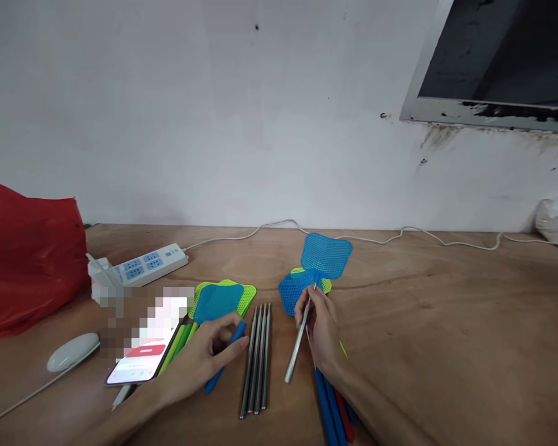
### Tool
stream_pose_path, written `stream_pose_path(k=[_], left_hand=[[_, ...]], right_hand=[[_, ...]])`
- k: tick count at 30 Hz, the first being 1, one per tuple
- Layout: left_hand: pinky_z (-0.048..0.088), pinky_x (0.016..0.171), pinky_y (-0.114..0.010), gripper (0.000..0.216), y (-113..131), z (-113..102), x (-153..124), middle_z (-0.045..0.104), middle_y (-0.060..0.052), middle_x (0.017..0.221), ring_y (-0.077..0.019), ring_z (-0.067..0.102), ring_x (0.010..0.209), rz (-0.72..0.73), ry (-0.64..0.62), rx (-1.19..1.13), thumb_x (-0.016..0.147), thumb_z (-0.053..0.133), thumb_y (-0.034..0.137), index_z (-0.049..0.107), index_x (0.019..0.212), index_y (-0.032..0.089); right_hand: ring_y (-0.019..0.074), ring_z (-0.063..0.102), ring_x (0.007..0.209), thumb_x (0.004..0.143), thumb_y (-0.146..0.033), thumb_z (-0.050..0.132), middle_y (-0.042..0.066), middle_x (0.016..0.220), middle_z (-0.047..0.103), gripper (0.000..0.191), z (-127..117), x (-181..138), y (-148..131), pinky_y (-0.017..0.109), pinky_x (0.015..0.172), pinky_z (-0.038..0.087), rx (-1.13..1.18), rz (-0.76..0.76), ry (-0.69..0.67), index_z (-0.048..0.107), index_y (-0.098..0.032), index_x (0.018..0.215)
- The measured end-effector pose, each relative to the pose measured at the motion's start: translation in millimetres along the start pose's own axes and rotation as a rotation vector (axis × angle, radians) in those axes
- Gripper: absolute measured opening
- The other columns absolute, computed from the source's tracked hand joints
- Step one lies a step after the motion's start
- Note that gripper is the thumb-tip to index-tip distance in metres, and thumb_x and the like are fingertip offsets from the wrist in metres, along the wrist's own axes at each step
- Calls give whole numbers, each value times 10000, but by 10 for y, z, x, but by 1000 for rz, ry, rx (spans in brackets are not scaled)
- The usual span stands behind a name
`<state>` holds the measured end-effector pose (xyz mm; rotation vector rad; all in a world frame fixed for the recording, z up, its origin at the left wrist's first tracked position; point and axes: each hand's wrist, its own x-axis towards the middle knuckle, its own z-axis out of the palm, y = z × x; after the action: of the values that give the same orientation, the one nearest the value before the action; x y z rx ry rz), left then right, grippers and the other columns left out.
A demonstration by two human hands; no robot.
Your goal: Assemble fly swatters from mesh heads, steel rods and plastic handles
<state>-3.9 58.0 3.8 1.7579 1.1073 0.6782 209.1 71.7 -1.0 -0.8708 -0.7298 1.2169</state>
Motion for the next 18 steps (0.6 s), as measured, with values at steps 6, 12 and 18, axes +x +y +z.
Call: stream_pose_path(k=[6,12,18], left_hand=[[313,532,-255,209,24,-97,2,476,101,513,-164,490,486,-1,157,628,882,477,212,498,1088,235],[283,542,-289,91,20,-162,15,577,12,583,-233,593,600,-105,201,853,812,540,214,584,892,218],[241,531,-299,124,-16,-174,30,648,-44,679,-263,634,644,-114,183,994,833,520,234,613,911,210]], right_hand=[[58,270,312,838,-553,633,-99,351,374,377,-21,-9,37,184,332,231,-106,39,-71,558,-210,700],[56,267,323,856,-559,615,-93,362,388,391,-48,-10,70,179,338,224,-137,51,-84,559,-204,701],[56,250,324,863,-535,606,-92,361,388,375,-64,-12,105,181,338,208,-157,86,-110,552,-202,700]])
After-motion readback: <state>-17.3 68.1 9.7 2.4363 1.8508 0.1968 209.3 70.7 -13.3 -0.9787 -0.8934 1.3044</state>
